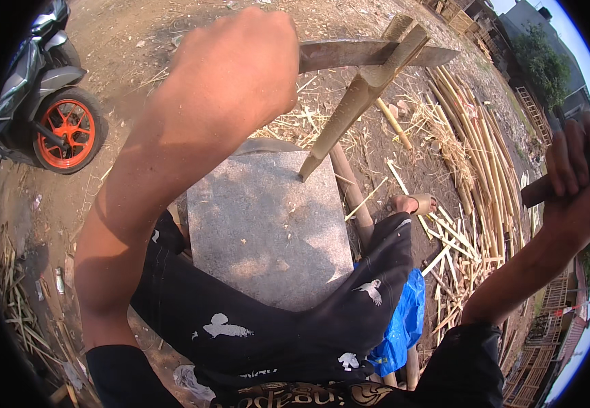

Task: The person sets down a phone, picks up a bamboo stalk, and splits it by placing a cleaver against the wood and striking the blade with a hammer.

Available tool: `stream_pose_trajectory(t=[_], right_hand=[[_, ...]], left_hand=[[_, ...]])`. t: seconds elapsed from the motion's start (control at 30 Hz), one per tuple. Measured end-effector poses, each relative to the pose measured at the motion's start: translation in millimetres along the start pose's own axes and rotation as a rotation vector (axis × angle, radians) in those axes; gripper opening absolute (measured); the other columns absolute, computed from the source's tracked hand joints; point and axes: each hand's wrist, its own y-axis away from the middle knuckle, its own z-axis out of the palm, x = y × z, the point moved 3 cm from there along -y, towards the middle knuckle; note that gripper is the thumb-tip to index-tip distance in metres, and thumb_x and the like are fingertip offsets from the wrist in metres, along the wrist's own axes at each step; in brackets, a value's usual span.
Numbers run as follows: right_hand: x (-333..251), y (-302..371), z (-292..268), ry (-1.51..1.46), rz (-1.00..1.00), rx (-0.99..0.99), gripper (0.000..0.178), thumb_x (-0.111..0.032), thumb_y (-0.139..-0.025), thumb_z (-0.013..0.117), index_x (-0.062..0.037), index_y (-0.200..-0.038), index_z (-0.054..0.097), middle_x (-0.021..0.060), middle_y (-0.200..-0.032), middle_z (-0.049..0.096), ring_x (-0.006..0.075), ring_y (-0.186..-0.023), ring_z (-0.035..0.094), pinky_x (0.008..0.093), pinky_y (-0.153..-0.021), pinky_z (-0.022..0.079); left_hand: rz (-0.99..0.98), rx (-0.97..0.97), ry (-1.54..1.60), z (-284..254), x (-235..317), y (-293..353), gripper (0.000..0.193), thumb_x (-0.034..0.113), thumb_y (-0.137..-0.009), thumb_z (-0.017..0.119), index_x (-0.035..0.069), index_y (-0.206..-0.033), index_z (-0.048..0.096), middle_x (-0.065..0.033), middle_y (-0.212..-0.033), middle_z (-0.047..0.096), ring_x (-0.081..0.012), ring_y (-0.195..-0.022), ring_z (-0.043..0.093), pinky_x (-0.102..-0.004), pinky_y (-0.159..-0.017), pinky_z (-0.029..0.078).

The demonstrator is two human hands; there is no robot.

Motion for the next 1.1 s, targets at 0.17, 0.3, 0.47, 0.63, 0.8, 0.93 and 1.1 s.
stream_pose_trajectory(t=[0.17,0.3,0.47,0.63,0.8,0.93,1.1], right_hand=[[136.9,59.1,9.2,0.360,1.012,-0.364,0.049,-0.058,-0.102,0.043,-0.0131,-0.080,0.044,-0.0076,-0.053,0.031,0.0025,-0.040,0.026,0.0210,-0.036,0.018],[111.2,68.1,13.4,0.437,0.847,-0.220,0.052,-0.059,-0.102,0.040,-0.0103,-0.083,0.049,-0.0069,-0.051,0.030,0.0028,-0.039,0.026,0.0211,-0.036,0.019],[25.7,31.1,24.7,0.623,0.146,-0.031,0.063,-0.062,-0.102,0.032,-0.0063,-0.083,0.053,-0.0018,-0.048,0.030,0.0053,-0.036,0.027,0.0218,-0.036,0.019],[0.8,-10.2,18.1,0.515,-0.288,-0.138,0.057,-0.050,-0.105,0.028,-0.0058,-0.076,0.049,0.0010,-0.059,0.037,0.0097,-0.045,0.035,0.0226,-0.038,0.027],[193.0,58.0,16.8,0.723,0.583,-0.185,0.053,-0.058,-0.103,0.038,-0.0117,-0.077,0.044,-0.0059,-0.058,0.034,0.0063,-0.045,0.030,0.0250,-0.042,0.022],[254.4,82.5,-10.6,0.587,0.715,-0.102,0.056,-0.057,-0.103,0.039,-0.0090,-0.076,0.050,-0.0061,-0.053,0.036,0.0067,-0.043,0.033,0.0255,-0.040,0.025],[196.4,60.5,-9.1,0.557,0.590,-0.006,0.055,-0.057,-0.103,0.038,-0.0093,-0.077,0.048,-0.0045,-0.054,0.036,0.0070,-0.044,0.034,0.0254,-0.042,0.025]], left_hand=[[0.042,-0.095,-0.158,30.9,-9.1,11.2,0.014,0.006,-0.077,0.064,-0.002,-0.086,0.071,-0.0220,-0.086,0.070,-0.0363,-0.085,0.071,-0.0441,-0.075,0.057],[-0.078,-0.209,-0.062,43.8,-8.5,19.1,0.013,0.004,-0.076,0.066,0.000,-0.087,0.073,-0.0205,-0.084,0.072,-0.0347,-0.083,0.073,-0.0424,-0.072,0.059],[-0.037,-0.190,-0.040,48.1,-12.7,6.1,0.016,0.004,-0.078,0.064,0.000,-0.091,0.073,-0.0195,-0.087,0.072,-0.0342,-0.085,0.073,-0.0444,-0.074,0.059],[-0.097,-0.181,0.003,46.9,-14.6,-3.3,0.020,0.002,-0.071,0.063,-0.006,-0.088,0.069,-0.0278,-0.090,0.069,-0.0422,-0.088,0.069,-0.0477,-0.080,0.056],[-0.058,-0.164,-0.049,67.3,-11.6,0.4,0.017,0.004,-0.073,0.062,-0.003,-0.084,0.072,-0.0240,-0.086,0.071,-0.0377,-0.084,0.072,-0.0460,-0.074,0.058],[-0.030,-0.285,0.103,111.7,3.7,-3.5,0.016,0.004,-0.076,0.060,-0.002,-0.084,0.073,-0.0227,-0.085,0.072,-0.0346,-0.083,0.073,-0.0450,-0.072,0.059],[-0.111,-0.363,0.228,139.8,23.3,14.3,0.015,0.005,-0.081,0.059,0.000,-0.083,0.073,-0.0213,-0.086,0.072,-0.0358,-0.083,0.073,-0.0456,-0.071,0.059]])
